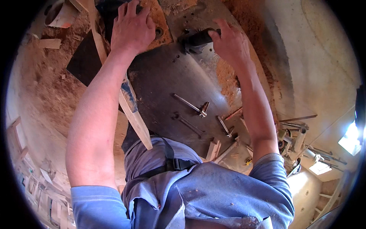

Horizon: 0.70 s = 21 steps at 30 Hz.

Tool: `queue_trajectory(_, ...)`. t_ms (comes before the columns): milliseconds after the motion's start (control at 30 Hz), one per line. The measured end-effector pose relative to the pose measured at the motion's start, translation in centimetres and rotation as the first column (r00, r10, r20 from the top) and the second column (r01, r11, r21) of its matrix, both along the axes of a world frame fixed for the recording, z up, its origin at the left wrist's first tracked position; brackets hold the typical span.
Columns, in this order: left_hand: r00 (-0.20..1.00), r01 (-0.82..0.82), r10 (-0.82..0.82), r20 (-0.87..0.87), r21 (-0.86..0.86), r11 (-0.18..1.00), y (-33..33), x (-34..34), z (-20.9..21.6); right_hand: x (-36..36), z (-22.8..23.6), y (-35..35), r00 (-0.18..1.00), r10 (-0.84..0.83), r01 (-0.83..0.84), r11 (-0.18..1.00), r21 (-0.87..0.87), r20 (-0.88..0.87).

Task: The person assembles a mechanical device on a workbench, using a hammer to secure a metal component into a wooden jig. They then insert and tighten bolts into the assembly using a wrench and their hands, adjusting the position of the wooden jig and metal parts throughout the process.

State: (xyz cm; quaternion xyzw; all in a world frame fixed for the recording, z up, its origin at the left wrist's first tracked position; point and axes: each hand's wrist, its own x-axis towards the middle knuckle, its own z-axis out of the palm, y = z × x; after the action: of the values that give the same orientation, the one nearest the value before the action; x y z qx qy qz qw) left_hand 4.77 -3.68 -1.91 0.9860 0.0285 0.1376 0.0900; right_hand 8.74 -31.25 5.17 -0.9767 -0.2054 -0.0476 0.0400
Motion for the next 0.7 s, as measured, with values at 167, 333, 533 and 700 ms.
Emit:
queue_trajectory(167, 1.0, 0.001, -0.002, -0.026, -0.043, 0.999, 0.0, -0.2, 0.5, -0.5, -0.3, 0.7, 0.991, -0.133, 0.133, 0.99, 0.036, -0.025)
queue_trajectory(333, 0.998, 0.057, -0.057, -0.015, -0.007, 0.998, 0.1, 0.1, 0.4, -5.8, 0.0, 1.3, 0.93, -0.346, 0.363, 0.825, 0.433, -0.122)
queue_trajectory(533, 0.994, 0.109, -0.108, -0.026, 0.061, 0.992, 0.4, 0.6, 0.4, -23.5, -4.8, 5.9, 0.924, -0.163, 0.359, 0.678, 0.642, -0.345)
queue_trajectory(700, 0.988, 0.151, -0.151, 0.03, -0.023, 0.988, 1.8, 0.8, -0.2, -30.4, -2.4, 12.4, 0.893, 0.071, 0.304, 0.631, 0.714, -0.443)
